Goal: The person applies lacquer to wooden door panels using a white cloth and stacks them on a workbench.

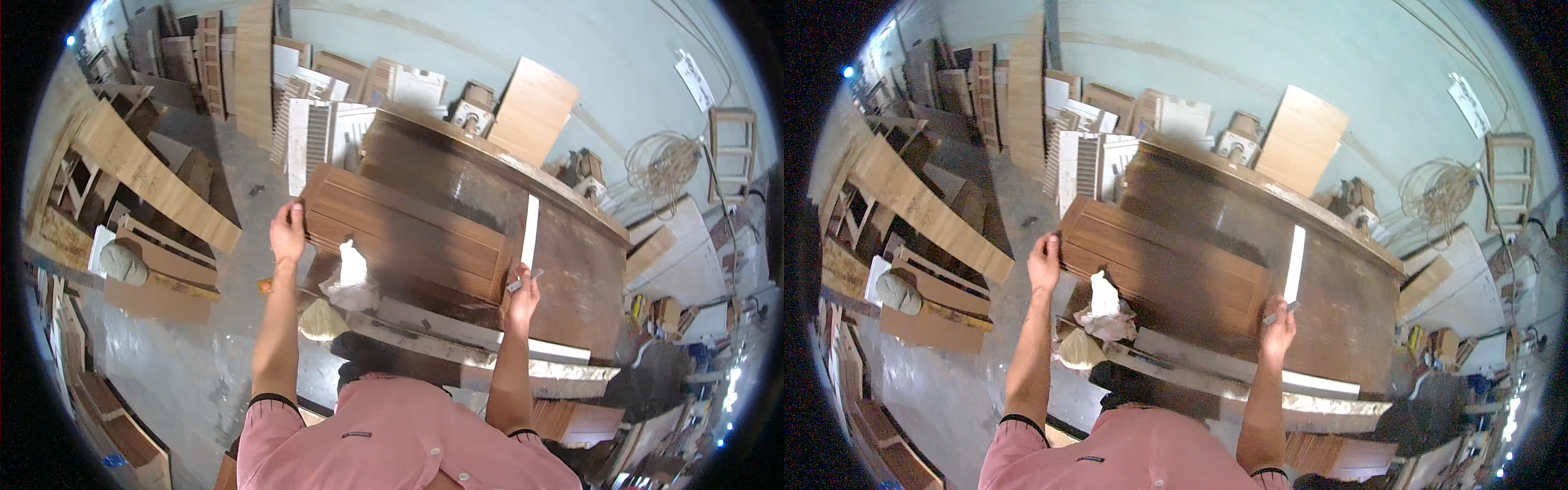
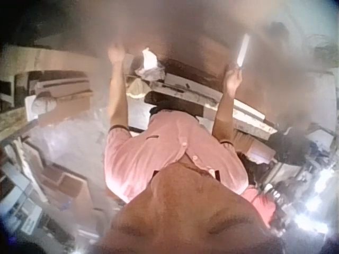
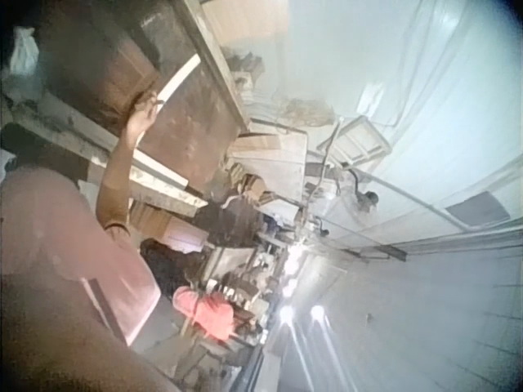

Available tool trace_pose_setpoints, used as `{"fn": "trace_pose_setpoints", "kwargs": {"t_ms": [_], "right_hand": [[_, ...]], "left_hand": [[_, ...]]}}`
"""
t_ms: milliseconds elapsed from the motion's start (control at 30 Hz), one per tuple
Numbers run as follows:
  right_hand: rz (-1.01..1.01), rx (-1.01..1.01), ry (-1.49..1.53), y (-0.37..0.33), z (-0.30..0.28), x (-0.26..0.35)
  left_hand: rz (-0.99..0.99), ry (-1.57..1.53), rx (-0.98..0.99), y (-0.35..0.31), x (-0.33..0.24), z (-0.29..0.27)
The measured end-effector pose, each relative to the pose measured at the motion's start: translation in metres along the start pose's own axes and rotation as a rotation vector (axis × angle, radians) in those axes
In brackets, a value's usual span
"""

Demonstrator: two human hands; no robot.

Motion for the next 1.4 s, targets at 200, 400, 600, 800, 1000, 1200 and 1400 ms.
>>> {"fn": "trace_pose_setpoints", "kwargs": {"t_ms": [200,400,600,800,1000,1200,1400], "right_hand": [[0.010,-0.130,0.002,-0.048,-0.029,0.058],[0.013,0.151,-0.178,-0.091,-0.025,0.025],[0.758,0.382,0.310,-0.121,-0.024,-0.006],[0.670,0.274,0.790,-0.044,-0.148,-0.006],[0.055,-0.234,0.288,0.083,-0.412,0.097],[0.225,-0.786,-0.477,0.169,-0.657,0.054],[0.383,-0.755,-1.267,0.160,-0.659,0.057]], "left_hand": [[0.478,-0.030,0.007,-0.108,-0.071,-0.005],[0.135,0.051,0.336,-0.209,-0.027,0.032],[-0.110,-0.645,0.300,-0.284,-0.184,0.067],[0.316,-0.358,0.851,-0.378,-0.279,0.178],[0.512,0.149,0.954,-0.471,-0.273,0.258],[0.588,0.448,0.863,-0.501,-0.274,0.288],[0.650,0.421,0.774,-0.501,-0.268,0.282]]}}
Point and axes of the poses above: each hand's wrist, its own y-axis towards the middle knuckle, its own z-axis out of the palm, x = y × z, the point moved 3 cm from there along y, towards the middle knuckle, and after that the axes turned 6 degrees about z, right-handed, at the moved point
